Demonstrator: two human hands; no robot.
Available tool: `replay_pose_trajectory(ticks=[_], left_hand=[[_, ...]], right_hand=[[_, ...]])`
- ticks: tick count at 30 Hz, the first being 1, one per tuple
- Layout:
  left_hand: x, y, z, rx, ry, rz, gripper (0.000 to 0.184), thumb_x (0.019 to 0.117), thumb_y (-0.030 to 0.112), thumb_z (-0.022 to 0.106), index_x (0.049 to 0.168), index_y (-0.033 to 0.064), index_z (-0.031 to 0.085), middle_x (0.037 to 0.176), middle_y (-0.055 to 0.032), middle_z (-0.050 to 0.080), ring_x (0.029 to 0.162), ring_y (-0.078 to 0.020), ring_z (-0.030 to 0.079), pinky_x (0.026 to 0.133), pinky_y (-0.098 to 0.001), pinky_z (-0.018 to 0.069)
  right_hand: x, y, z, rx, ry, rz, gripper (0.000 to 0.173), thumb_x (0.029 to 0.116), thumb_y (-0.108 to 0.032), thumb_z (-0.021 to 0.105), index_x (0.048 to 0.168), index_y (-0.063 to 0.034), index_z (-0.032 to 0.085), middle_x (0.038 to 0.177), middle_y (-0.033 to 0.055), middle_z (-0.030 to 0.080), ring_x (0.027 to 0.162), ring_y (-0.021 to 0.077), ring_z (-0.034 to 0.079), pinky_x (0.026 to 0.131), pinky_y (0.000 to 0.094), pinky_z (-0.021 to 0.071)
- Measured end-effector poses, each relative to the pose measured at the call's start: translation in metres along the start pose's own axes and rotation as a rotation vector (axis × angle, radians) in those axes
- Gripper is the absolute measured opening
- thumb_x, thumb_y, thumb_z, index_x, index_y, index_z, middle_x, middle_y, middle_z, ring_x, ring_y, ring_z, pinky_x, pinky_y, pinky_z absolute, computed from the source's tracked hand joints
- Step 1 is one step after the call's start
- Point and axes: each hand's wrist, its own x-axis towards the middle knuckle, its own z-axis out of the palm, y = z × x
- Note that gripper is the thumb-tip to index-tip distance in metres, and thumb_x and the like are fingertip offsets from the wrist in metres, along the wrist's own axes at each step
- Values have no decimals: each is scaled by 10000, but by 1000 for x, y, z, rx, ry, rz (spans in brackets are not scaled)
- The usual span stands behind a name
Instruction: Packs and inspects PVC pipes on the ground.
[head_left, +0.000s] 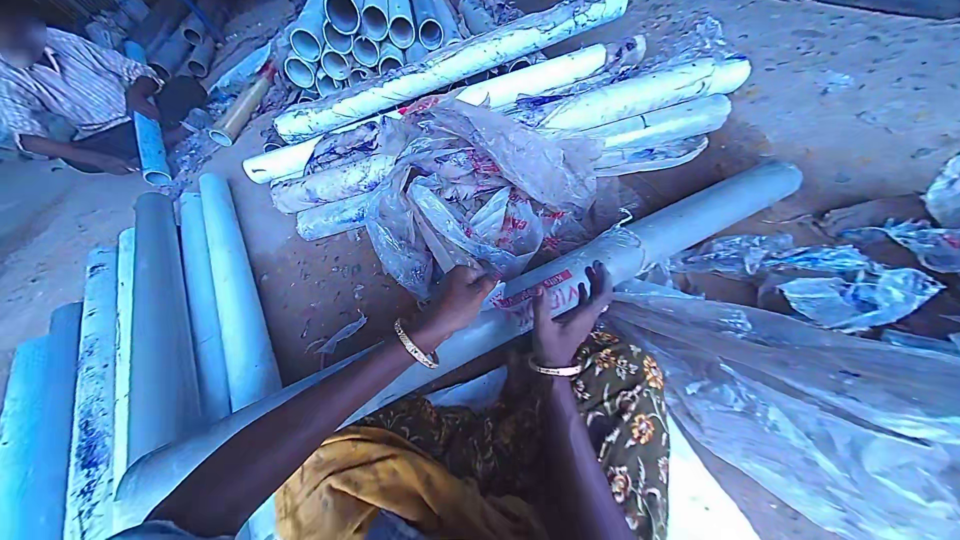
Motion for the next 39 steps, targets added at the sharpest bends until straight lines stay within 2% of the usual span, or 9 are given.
replay_pose_trajectory(ticks=[2, 6, 8, 11, 16, 20, 23, 34, 39], left_hand=[[-6, -2, -7, 110, -100, 7, 309, 1076, 150, 532, 819, -11, 588, 707, -10, 461, 656, -78, 436, 641, -267, 387], [-23, 27, -14, 152, -157, 200, 348, 1088, 179, 508, 803, 4, 600, 622, -13, 452, 532, -84, 428, 522, -244, 372], [-31, 57, -34, 19, -36, 415, 362, 1065, 143, 513, 709, 83, 549, 570, 58, 437, 487, -19, 419, 482, -183, 356], [-51, 66, -67, 268, 118, 541, 219, 994, 323, 628, 966, 108, 664, 734, 33, 599, 643, -74, 558, 609, -299, 461], [-58, -58, -62, 567, -201, -122, 1103, 832, 553, 810, 1604, -1, 250, 1435, -272, 538, 1334, -400, 524, 1105, -597, 389], [-47, -135, -40, 639, -285, -237, 1260, 740, 600, 860, 1622, 4, 185, 1519, -287, 458, 1397, -444, 463, 1107, -656, 365], [-61, -137, -28, 705, -239, -158, 1051, 757, 568, 856, 1487, -49, 418, 1353, -284, 587, 1246, -435, 586, 1012, -614, 455], [-88, -151, 13, 829, 70, 12, 1039, 726, 466, 880, 1486, -84, 435, 1355, -370, 553, 1272, -507, 547, 1074, -569, 411], [-114, -174, 58, 979, 564, 277, 873, 531, 300, 970, 1291, -13, 677, 1126, -311, 704, 1058, -434, 713, 901, -487, 567]], right_hand=[[4, -20, -17, 83, -513, -16, 1095, 753, -399, 815, 1508, 162, 254, 1473, 292, 488, 1379, 196, 495, 1135, 300, 407], [-12, -19, -8, -216, -1070, 65, 1015, 715, -301, 899, 1469, 161, 401, 1403, 349, 552, 1355, 470, 507, 1164, 554, 347], [-22, -14, 1, -310, -992, -39, 592, 808, -110, 789, 1319, 120, 597, 1169, 328, 681, 1116, 512, 647, 981, 640, 472], [-28, -9, 6, -354, -890, -256, 211, 818, 62, 672, 1011, 89, 754, 938, 309, 722, 901, 525, 695, 801, 654, 524], [-25, -6, 12, -372, -910, -300, 201, 868, 79, 613, 1016, 100, 747, 940, 311, 722, 896, 516, 702, 801, 649, 521], [-13, -13, 20, -424, -942, -307, 207, 895, 51, 604, 1039, 115, 737, 932, 322, 718, 903, 519, 700, 826, 660, 505], [10, -14, 34, -578, -1006, -246, 212, 906, 43, 622, 1079, 110, 725, 993, 327, 715, 979, 521, 688, 883, 667, 487], [59, 24, 89, -909, -1185, 46, 248, 987, -145, 679, 1100, 73, 711, 1100, 306, 690, 1075, 468, 653, 954, 642, 464], [165, 33, 76, -1126, -612, 217, 382, 1019, -191, 628, 1260, 106, 618, 1310, 370, 592, 1284, 535, 536, 1053, 665, 404]])
